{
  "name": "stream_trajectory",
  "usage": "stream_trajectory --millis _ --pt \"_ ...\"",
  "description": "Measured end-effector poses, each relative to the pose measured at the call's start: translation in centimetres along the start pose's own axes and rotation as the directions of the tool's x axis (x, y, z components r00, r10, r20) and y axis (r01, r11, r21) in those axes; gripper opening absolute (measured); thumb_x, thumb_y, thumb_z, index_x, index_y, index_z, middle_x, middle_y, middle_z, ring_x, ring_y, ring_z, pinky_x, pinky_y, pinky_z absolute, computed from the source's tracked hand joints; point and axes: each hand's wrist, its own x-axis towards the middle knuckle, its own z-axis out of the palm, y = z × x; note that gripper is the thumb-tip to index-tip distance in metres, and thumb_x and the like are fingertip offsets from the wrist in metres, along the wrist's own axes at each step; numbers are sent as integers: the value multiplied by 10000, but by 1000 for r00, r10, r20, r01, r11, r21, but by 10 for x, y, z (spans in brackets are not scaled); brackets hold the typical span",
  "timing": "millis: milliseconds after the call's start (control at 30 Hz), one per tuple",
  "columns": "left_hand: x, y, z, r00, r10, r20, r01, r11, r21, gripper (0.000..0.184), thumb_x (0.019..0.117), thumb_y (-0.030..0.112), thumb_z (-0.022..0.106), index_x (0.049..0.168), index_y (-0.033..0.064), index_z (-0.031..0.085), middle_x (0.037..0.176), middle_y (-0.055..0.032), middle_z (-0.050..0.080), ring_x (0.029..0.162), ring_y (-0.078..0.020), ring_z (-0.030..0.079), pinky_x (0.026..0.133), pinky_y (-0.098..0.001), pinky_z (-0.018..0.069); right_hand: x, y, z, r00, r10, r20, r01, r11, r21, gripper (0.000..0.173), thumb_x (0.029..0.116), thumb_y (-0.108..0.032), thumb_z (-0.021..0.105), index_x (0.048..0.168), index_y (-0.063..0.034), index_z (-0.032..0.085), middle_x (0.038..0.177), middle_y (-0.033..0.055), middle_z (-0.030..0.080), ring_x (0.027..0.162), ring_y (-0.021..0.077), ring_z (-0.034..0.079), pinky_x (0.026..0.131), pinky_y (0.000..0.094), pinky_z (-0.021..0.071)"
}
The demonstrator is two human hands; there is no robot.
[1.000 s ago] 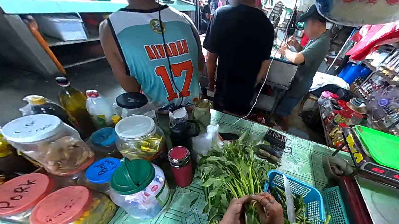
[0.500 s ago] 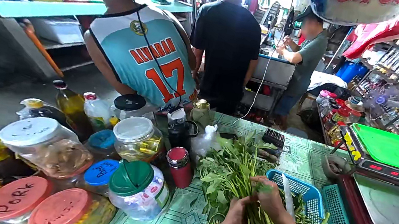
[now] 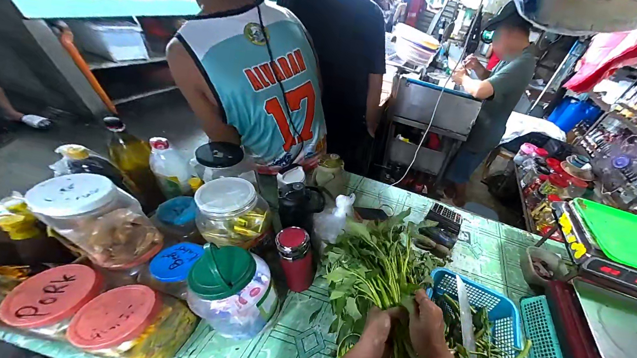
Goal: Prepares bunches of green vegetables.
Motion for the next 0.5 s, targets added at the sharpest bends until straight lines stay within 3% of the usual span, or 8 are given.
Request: stream_trajectory --millis 67,133,267,333,400,467,500 --pt "2 -2 1 1000 0 -1 0 998 62 412 869 31 757 1235 -41 585 1053 -192 704 938 -269 704 825 -447 593 3 3 -3 981 189 53 -191 981 28 289 1074 -174 490 1165 48 652 996 174 723 977 294 709 935 472 555" --pt "0 -6 0 1000 -10 29 6 991 133 506 870 -5 728 1328 -55 520 1190 -239 643 1066 -315 651 906 -493 552 10 10 -10 930 318 183 -331 943 42 306 1094 -201 447 1232 26 601 1020 156 707 986 268 693 947 457 540" --pt "11 -5 -4 1000 -15 27 10 987 163 525 828 -14 751 1304 -54 535 1139 -231 664 1017 -312 672 866 -495 568 9 26 -18 826 314 469 -414 902 125 296 1099 -199 436 1183 37 594 919 133 641 795 214 642 801 413 551" --pt "13 8 -9 998 -32 56 27 995 92 485 815 -9 766 1243 -58 544 994 -201 711 853 -281 718 747 -443 611 3 36 -31 867 282 411 -381 907 180 297 1084 -181 458 1190 54 606 918 145 656 783 216 656 792 420 568" --pt "11 21 -17 991 -58 120 59 998 -9 361 864 -17 707 1184 -72 547 917 -194 711 733 -268 709 654 -403 610 -1 60 -54 916 301 264 -355 916 189 298 1073 -185 483 1199 56 605 901 144 651 757 209 645 744 410 571" --pt "5 32 -24 986 -75 151 87 993 -78 286 900 -35 658 1161 -68 547 919 -193 710 708 -258 703 636 -381 607 -3 87 -80 877 467 113 -459 884 -93 313 1037 -204 559 1244 24 617 1010 203 683 873 309 681 810 500 571" --pt "2 35 -26 986 -81 147 96 991 -98 281 903 -46 651 1162 -66 544 919 -197 711 703 -262 706 631 -382 609 -4 91 -91 820 570 55 -532 794 -293 415 1003 -230 607 1352 -6 585 1206 245 671 1075 392 673 935 585 535"
